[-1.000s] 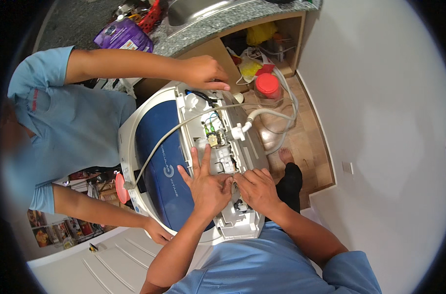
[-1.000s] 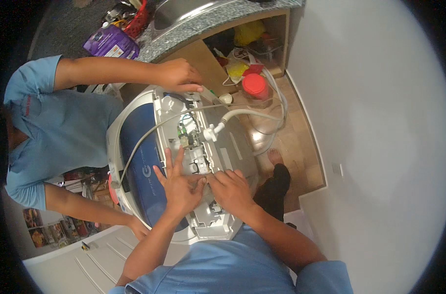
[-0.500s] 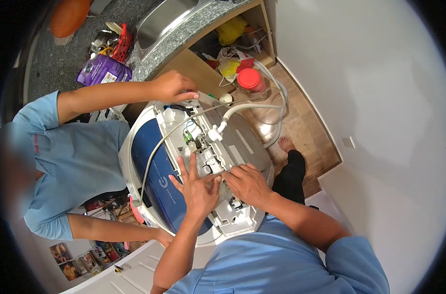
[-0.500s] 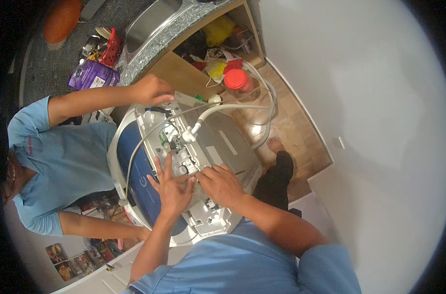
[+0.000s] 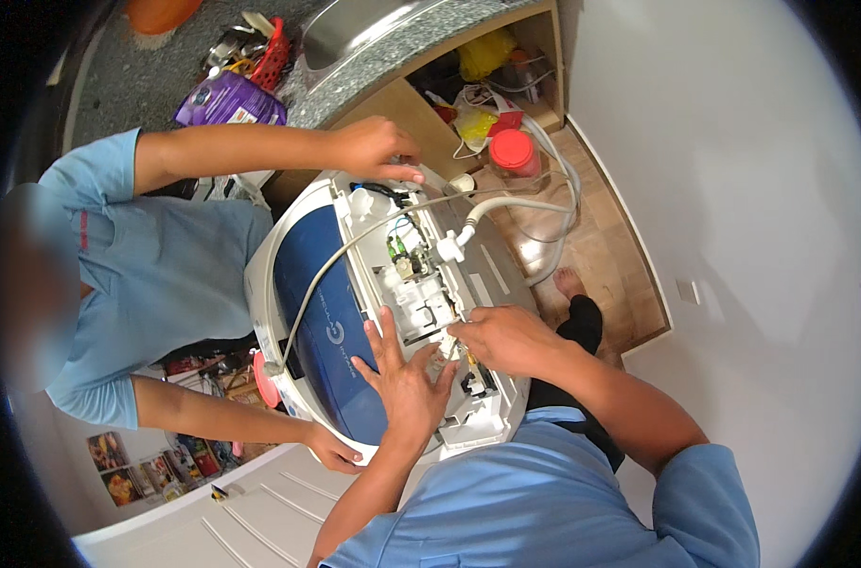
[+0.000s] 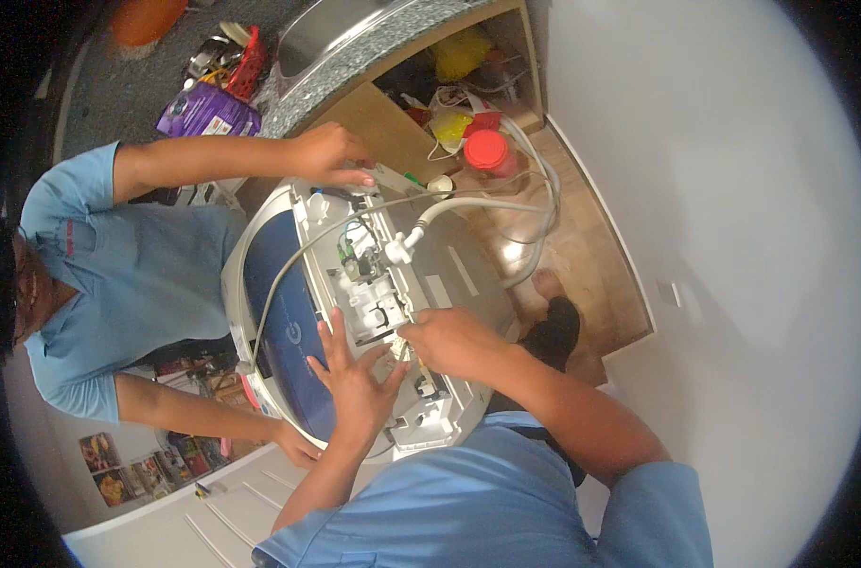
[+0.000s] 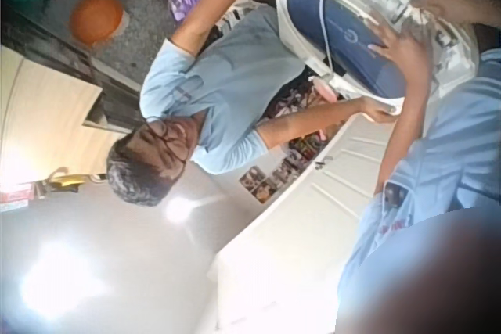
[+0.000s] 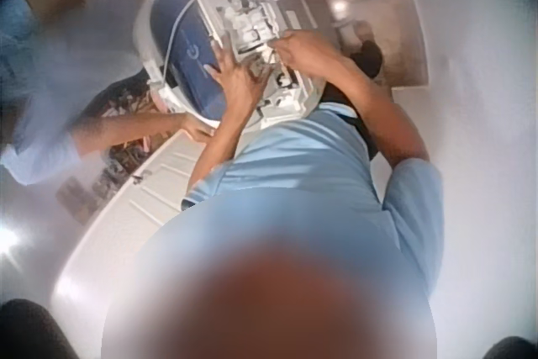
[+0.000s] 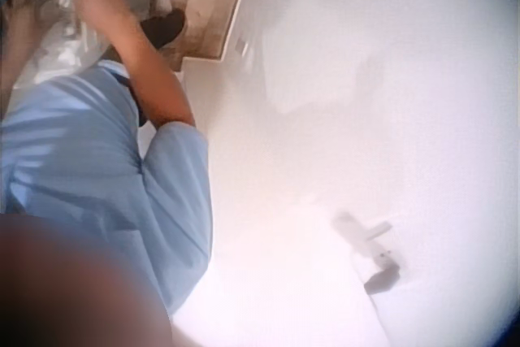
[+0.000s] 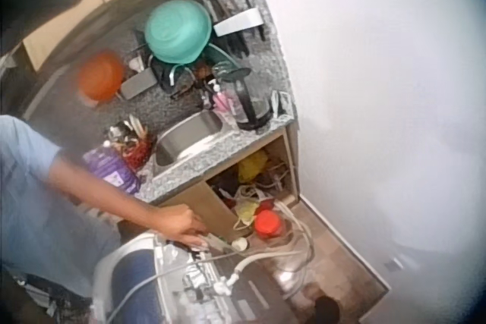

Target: The person removes the top panel of a top-loading washing machine using a screwdriver, then uses pliers to strip and tape wires inside the control area. A second person assists by holding the machine and handing tools.

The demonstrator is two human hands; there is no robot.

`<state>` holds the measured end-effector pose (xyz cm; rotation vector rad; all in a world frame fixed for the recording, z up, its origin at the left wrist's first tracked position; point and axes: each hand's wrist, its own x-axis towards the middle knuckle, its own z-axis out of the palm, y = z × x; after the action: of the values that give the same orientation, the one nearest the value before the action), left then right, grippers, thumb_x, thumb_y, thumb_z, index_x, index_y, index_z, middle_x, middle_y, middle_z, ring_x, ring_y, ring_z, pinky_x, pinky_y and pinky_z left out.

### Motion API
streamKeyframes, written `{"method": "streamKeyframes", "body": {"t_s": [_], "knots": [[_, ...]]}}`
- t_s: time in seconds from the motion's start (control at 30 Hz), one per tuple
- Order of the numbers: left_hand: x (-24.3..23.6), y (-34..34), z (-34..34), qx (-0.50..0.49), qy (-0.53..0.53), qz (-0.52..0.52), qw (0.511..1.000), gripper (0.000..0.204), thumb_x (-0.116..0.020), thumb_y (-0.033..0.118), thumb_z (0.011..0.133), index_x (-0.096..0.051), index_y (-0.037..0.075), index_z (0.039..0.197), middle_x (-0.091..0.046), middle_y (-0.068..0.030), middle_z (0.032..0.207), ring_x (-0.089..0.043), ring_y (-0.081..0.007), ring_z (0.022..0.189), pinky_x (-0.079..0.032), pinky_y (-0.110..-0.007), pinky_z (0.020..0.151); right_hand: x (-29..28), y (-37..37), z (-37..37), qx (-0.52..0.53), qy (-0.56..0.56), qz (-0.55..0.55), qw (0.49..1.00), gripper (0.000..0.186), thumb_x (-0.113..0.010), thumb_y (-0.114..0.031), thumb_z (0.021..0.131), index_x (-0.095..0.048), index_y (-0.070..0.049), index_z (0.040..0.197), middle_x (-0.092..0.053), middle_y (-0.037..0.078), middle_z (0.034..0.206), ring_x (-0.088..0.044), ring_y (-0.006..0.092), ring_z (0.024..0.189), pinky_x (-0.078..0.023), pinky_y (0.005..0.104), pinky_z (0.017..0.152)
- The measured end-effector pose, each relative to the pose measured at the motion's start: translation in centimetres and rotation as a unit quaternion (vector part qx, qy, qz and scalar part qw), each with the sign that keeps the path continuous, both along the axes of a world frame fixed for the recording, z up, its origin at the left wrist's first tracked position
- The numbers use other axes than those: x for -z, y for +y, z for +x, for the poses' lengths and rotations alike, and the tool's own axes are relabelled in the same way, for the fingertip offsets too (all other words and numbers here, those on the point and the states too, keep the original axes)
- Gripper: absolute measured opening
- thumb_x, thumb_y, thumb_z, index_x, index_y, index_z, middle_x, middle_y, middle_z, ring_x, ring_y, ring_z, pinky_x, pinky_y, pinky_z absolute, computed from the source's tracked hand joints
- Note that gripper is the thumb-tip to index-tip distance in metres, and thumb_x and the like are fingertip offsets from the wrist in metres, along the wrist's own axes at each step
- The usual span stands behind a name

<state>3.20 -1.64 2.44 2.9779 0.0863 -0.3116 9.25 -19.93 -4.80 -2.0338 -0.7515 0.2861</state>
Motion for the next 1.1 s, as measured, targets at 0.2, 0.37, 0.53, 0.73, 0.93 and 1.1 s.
{"method": "streamKeyframes", "body": {"t_s": [0.2,0.37,0.53,0.73,0.93,1.1], "knots": [[0.2,0.2,-0.1,-0.011,-0.026,-0.024,0.999,0.021,-0.083,0.025,0.080,-0.082,0.014,0.098,-0.014,-0.0174,0.172,-0.005,-0.0421,0.159,0.000,-0.076,0.115,-1.0,0.1,1.8,-0.062,0.028,-0.028,0.997,0.013,-0.066,-0.018,0.089,-0.068,-0.006,0.092,-0.066,0.017,0.081,-0.069,0.0395,0.081,-0.052,0.0531,0.072],[0.8,0.4,-0.5,0.000,-0.062,-0.045,0.997,0.019,-0.082,0.025,0.080,-0.082,0.014,0.096,-0.020,-0.0185,0.170,-0.009,-0.0422,0.158,0.004,-0.073,0.116,1.0,-0.1,1.7,-0.079,0.137,0.023,0.987,0.026,-0.064,-0.017,0.096,-0.071,-0.011,0.120,-0.072,0.022,0.096,-0.071,0.0396,0.083,-0.055,0.0462,0.075],[0.9,0.3,-0.3,0.004,-0.069,-0.044,0.997,0.018,-0.081,0.024,0.080,-0.082,0.013,0.093,-0.020,-0.0191,0.170,-0.011,-0.0421,0.158,0.004,-0.072,0.117,0.8,-0.5,2.1,-0.126,0.210,0.052,0.968,0.035,-0.061,-0.017,0.101,-0.067,-0.009,0.134,-0.072,0.026,0.100,-0.072,0.0395,0.084,-0.056,0.0414,0.079],[0.8,0.2,-0.6,0.002,-0.056,-0.017,0.998,0.023,-0.084,0.025,0.077,-0.082,0.013,0.097,-0.017,-0.0191,0.171,-0.010,-0.0418,0.158,-0.002,-0.073,0.117,-0.6,-0.2,2.1,-0.133,0.143,-0.031,0.980,0.036,-0.063,-0.016,0.097,-0.068,-0.007,0.131,-0.072,0.026,0.099,-0.070,0.0428,0.087,-0.055,0.0479,0.080],[-1.6,2.1,-1.6,-0.025,-0.094,-0.162,0.982,0.036,-0.081,0.027,0.086,-0.077,0.007,0.116,-0.026,-0.0262,0.166,-0.024,-0.0463,0.153,-0.010,-0.071,0.118,-1.8,-2.3,1.0,-0.014,0.037,0.074,0.996,0.024,-0.066,-0.016,0.094,-0.074,-0.004,0.114,-0.072,0.021,0.096,-0.069,0.0406,0.086,-0.055,0.0476,0.077],[-3.7,4.0,-4.0,-0.097,-0.191,-0.243,0.946,0.032,-0.080,0.023,0.087,-0.077,0.005,0.114,-0.049,-0.0265,0.150,-0.048,-0.0439,0.138,-0.030,-0.060,0.117,-3.0,-8.8,0.4,0.030,0.025,-0.037,0.999,0.019,-0.067,-0.019,0.094,-0.075,-0.003,0.099,-0.066,0.019,0.085,-0.065,0.0390,0.082,-0.053,0.0461,0.076]]}}
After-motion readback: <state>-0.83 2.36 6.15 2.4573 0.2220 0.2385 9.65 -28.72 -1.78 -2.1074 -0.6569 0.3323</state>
